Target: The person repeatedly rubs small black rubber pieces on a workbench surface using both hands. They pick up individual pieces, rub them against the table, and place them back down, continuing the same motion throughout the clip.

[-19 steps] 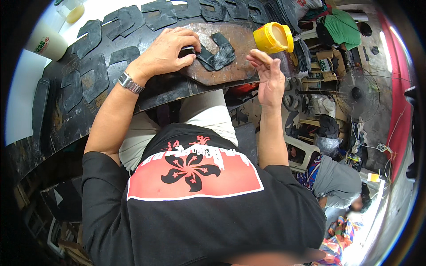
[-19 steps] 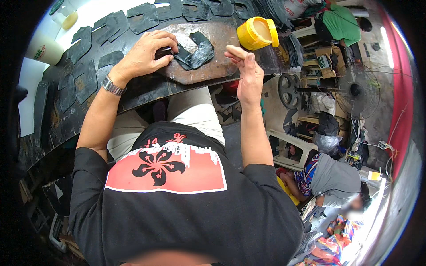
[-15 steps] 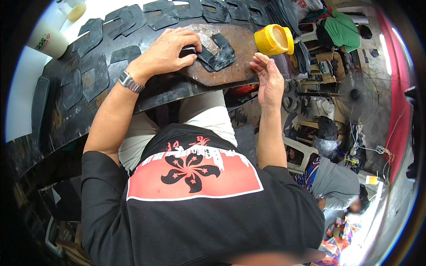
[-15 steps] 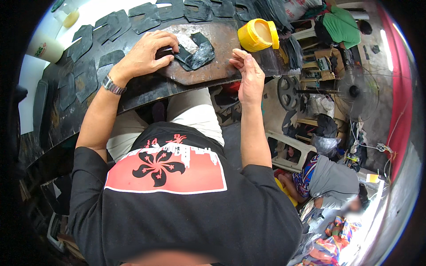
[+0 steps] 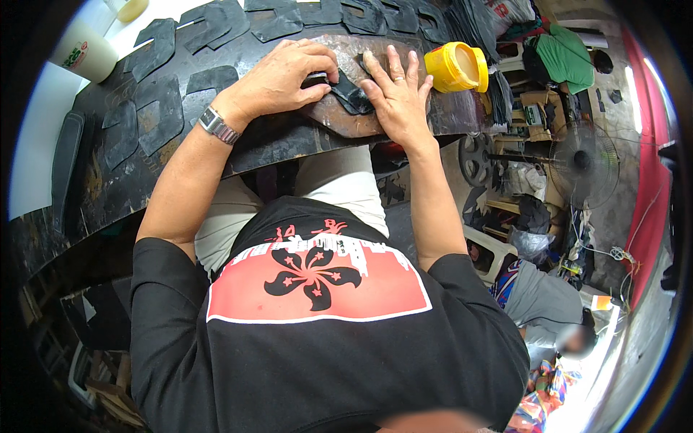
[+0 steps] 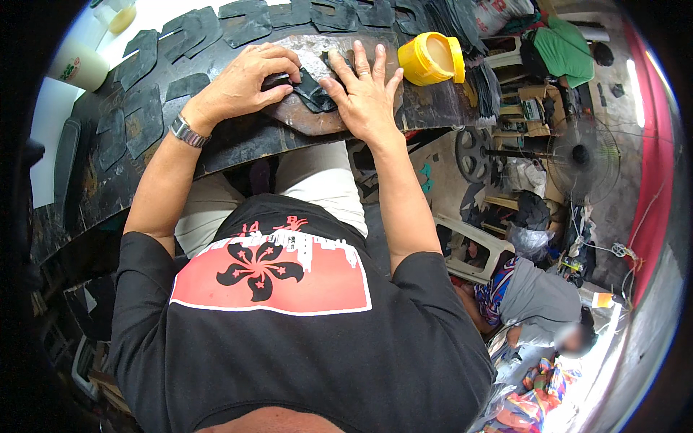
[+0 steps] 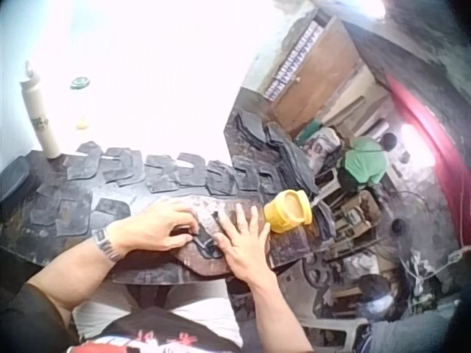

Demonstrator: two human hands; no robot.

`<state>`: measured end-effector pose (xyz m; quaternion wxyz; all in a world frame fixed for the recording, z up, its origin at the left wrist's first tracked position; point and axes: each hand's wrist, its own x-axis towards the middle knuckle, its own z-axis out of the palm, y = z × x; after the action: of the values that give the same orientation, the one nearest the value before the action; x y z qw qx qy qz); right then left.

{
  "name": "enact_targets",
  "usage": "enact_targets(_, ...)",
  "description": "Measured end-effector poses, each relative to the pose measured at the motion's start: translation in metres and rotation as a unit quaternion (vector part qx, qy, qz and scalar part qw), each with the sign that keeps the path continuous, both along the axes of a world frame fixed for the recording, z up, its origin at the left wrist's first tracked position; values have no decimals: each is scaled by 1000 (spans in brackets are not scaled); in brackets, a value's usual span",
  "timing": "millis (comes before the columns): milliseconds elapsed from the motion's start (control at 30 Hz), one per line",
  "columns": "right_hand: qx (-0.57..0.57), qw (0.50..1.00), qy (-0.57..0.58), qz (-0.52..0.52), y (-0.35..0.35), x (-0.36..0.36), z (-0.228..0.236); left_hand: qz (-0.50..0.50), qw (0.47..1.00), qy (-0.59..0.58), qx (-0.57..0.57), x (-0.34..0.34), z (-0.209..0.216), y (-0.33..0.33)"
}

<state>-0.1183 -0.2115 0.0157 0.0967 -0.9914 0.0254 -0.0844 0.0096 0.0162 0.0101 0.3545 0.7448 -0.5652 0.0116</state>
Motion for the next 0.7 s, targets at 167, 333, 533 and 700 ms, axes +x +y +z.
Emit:
enact_targets(167,-81,995,15,-49,9,-4,-6,4,1000,8,-6,-1,-1,0)
enact_targets(333,-96,994,19,-52,22,-18,-2,6,1000,2,-10,-1,-2,0)
enact_targets(533,-124,992,22,-12,10,-12,7,9,1000,-1,-12,-1,-4,-1)
enact_targets(700,-142,989,44,29,-5,4,7,20,999,-19,-33,-1,-6,-2)
